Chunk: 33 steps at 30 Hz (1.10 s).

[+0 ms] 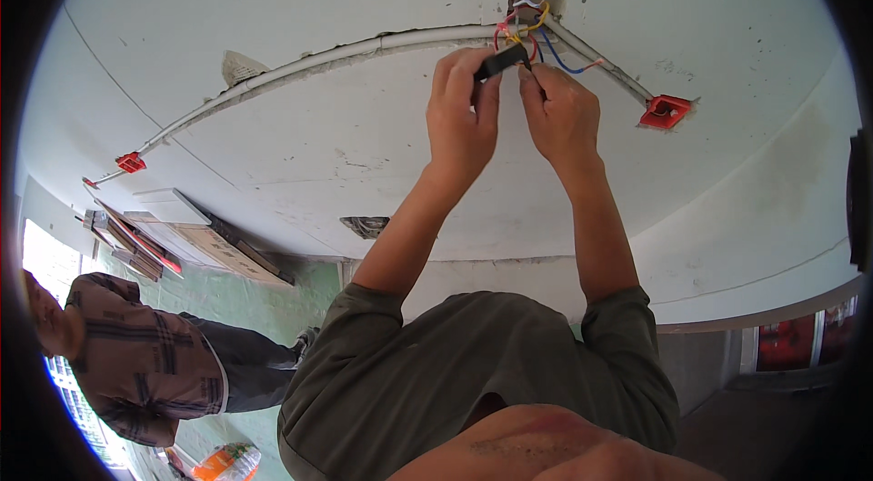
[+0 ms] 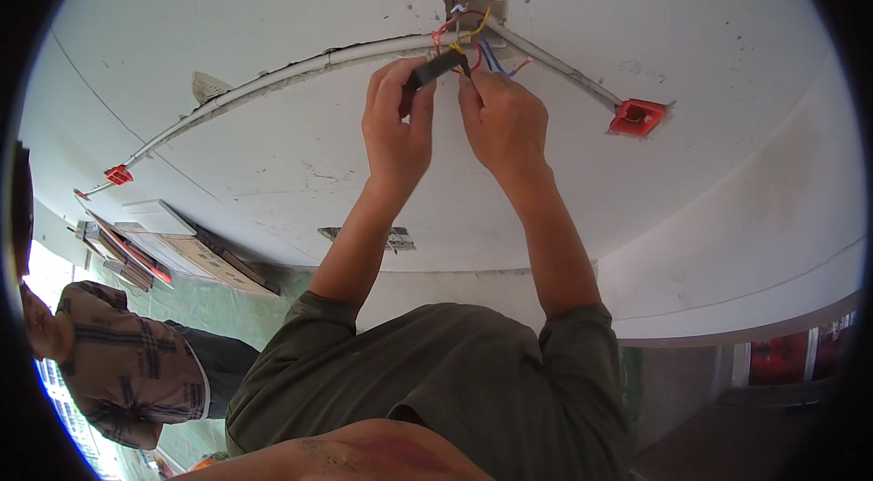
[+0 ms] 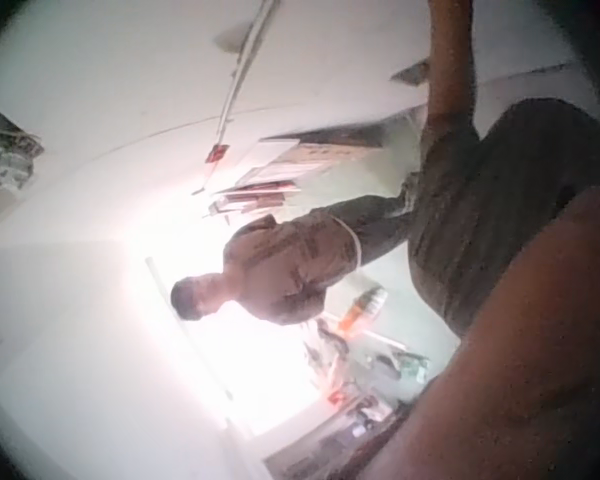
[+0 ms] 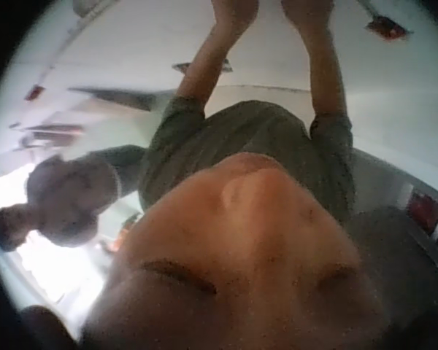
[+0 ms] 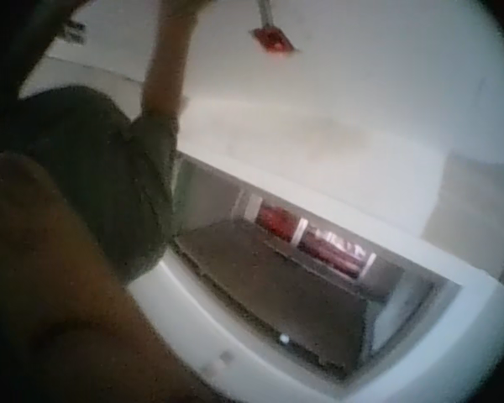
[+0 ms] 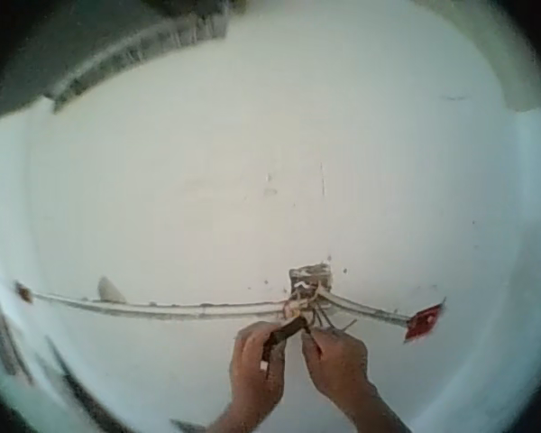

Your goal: The person is wiring an electrical box on a wall, using electrical tape and pliers.

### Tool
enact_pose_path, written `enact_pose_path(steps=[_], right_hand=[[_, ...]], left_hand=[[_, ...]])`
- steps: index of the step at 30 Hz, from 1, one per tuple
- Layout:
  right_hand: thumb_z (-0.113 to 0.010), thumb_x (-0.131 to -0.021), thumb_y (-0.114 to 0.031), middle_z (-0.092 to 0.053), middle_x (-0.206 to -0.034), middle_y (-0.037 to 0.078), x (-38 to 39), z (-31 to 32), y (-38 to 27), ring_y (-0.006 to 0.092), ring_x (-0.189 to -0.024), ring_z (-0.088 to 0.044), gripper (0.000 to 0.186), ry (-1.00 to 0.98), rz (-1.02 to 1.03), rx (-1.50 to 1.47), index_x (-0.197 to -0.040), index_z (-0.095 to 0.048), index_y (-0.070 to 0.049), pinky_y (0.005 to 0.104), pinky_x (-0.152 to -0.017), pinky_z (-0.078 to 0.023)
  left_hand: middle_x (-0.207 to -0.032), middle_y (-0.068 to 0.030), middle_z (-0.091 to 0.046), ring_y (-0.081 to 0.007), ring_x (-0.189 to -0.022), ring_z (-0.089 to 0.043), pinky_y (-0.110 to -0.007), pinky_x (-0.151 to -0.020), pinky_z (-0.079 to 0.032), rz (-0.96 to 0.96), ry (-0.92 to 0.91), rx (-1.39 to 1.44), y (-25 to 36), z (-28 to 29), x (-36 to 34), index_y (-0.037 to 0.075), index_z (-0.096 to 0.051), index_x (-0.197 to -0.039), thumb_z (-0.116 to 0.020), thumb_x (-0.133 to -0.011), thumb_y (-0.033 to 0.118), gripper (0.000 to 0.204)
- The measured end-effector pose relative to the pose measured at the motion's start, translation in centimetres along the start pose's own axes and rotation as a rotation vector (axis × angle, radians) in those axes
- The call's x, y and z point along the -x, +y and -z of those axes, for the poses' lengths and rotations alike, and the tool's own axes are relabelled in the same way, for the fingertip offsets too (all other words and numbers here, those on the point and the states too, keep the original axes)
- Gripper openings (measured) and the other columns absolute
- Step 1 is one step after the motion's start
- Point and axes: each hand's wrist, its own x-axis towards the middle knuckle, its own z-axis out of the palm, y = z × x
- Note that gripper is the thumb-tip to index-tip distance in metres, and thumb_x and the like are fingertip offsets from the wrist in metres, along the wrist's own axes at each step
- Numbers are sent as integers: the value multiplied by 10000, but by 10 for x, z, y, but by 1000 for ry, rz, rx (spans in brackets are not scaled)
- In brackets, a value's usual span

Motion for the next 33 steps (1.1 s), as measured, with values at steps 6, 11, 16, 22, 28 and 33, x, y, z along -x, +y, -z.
enact_pose_path(steps=[6,11,16,22,28,33], right_hand=[[-666,-840,-21,-664,-956,116,-7,21,-15,240,-713,-656,370,313,132,-146,-1204,-596,-17,333,-625,-534],[-658,-807,47,-654,-1071,143,-7,27,-4,257,-839,-677,396,268,246,-100,-1192,-590,-14,332,-666,-559],[-660,-815,37,-654,-1072,130,-11,40,1,259,-872,-677,340,177,196,-118,-1147,-614,-20,332,-665,-566],[-691,-830,-7,-658,-1037,97,-16,50,13,217,-806,-663,344,126,241,-146,-1163,-611,-41,302,-640,-548],[-728,-829,-54,-666,-895,79,-5,44,18,214,-688,-636,343,170,216,48,-1153,-616,-58,323,-601,-513],[-747,-827,-174,-683,-793,72,0,45,17,212,-615,-632,293,31,174,178,-1074,-631,-68,342,-581,-509]], left_hand=[[-1190,-182,-543,-294,-973,-621,-327,-765,-556,-420,41,-270,9,-12,5,-23,-548,-1266,-544,-840,-134,441],[-1247,-185,-515,-277,-956,-614,-363,-804,-540,-443,63,-31,11,-18,21,-30,-522,-1225,-526,-855,-113,379],[-912,-93,-607,-171,-717,-597,-285,-572,-458,931,-401,1079,8,-10,-4,30,-571,-1072,-465,-1030,270,265],[-665,-13,-521,-125,-569,-470,-252,-484,-328,976,-407,1305,-6,-25,-13,100,-524,-823,-441,-1028,414,384],[-601,12,-425,-97,-492,-362,-244,-438,-265,980,-361,1007,9,-17,-27,90,-523,-810,-463,-1010,368,347],[-661,-14,-502,-91,-538,-418,-249,-449,-320,742,-462,588,5,-2,-20,32,-582,-909,-520,-993,337,322]])
